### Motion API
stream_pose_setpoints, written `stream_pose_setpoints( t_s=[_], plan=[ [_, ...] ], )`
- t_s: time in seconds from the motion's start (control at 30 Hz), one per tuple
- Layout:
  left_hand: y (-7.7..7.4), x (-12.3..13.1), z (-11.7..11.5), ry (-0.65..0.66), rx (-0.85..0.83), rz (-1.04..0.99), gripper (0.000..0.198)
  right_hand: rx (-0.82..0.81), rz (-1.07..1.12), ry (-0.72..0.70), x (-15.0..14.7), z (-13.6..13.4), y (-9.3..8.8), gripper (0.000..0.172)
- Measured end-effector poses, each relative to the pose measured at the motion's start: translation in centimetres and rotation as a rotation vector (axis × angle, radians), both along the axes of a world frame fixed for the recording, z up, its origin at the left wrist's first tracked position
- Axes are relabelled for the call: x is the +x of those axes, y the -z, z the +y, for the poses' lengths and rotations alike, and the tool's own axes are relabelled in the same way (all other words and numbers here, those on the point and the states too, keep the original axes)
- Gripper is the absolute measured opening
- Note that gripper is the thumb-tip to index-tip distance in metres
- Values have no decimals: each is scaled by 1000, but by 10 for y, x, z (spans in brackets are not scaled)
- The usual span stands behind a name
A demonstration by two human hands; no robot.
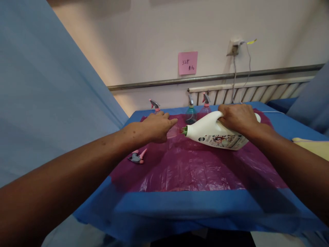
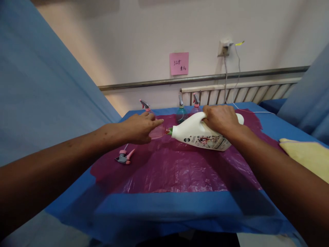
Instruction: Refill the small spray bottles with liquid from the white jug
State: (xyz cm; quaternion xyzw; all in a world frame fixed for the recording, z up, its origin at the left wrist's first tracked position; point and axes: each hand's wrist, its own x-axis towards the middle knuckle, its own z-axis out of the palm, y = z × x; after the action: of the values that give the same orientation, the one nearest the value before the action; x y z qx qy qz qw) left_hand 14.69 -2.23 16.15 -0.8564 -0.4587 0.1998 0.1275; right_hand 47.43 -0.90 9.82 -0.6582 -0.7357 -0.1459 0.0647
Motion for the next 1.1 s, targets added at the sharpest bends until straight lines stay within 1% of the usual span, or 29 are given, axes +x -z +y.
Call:
stream_pose_setpoints(
  t_s=[0.2, 0.4, 0.57, 0.83, 1.1],
  plan=[
    [-3, 4, 1, 13, 5, 28, 89, 4, -13, -3, 0, -1, -1, 33],
    [-6, 7, 2, -11, -11, -17, 94, 14, -15, -1, 2, 1, 1, 35],
    [-11, 11, 1, -6, -13, 39, 98, -1, 3, 3, 4, 1, 0, 38],
    [-14, 15, 0, -18, -21, 18, 95, 5, -9, 18, 5, 1, 0, 35],
    [-19, 20, -5, 11, 7, 98, 90, 16, 5, 7, 5, 0, 1, 35]
  ],
)
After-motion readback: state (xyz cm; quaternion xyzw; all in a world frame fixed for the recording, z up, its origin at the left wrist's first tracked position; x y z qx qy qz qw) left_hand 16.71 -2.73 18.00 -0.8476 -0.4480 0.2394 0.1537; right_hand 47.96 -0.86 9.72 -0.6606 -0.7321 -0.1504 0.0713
